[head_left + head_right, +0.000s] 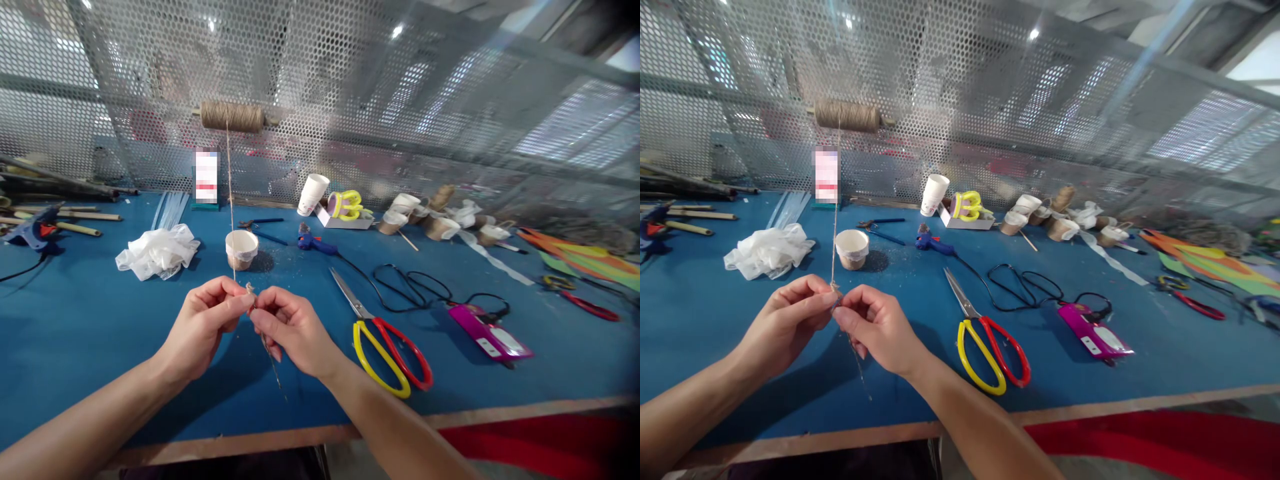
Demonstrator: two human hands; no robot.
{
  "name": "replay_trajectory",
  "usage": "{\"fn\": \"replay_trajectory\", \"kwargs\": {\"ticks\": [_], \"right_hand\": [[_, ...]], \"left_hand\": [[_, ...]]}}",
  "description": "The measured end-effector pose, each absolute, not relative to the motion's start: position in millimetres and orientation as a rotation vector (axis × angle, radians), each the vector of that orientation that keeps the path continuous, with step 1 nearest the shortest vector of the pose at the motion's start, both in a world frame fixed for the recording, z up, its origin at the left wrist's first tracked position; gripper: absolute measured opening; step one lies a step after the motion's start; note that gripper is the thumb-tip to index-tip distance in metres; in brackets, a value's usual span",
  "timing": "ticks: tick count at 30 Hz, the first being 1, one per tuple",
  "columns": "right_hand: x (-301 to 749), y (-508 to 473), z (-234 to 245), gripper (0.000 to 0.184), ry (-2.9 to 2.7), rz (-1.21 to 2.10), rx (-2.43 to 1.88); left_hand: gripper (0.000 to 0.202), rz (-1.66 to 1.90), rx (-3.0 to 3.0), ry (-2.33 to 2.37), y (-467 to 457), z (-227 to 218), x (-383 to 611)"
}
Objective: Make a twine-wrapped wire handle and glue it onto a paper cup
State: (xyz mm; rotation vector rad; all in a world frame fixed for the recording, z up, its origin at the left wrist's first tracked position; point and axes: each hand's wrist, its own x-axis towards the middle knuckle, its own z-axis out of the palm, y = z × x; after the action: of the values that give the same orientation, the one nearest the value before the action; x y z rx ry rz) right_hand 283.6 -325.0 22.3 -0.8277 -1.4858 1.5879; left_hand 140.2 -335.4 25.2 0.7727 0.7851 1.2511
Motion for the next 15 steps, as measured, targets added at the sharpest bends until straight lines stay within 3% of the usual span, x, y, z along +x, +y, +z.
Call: {"fn": "replay_trajectory", "kwargs": {"ticks": [9,15], "right_hand": [[283.6,-322.5,18.0,0.017,-1.318,1.883,-0.627],[284.6,-322.0,21.3,0.018,-1.415,1.677,-0.790]], "left_hand": [[0.015,1.204,0.858,0.788,-335.4,27.1,139.4],[0.012,1.272,0.913,0.819,-335.9,28.9,139.9]]}}
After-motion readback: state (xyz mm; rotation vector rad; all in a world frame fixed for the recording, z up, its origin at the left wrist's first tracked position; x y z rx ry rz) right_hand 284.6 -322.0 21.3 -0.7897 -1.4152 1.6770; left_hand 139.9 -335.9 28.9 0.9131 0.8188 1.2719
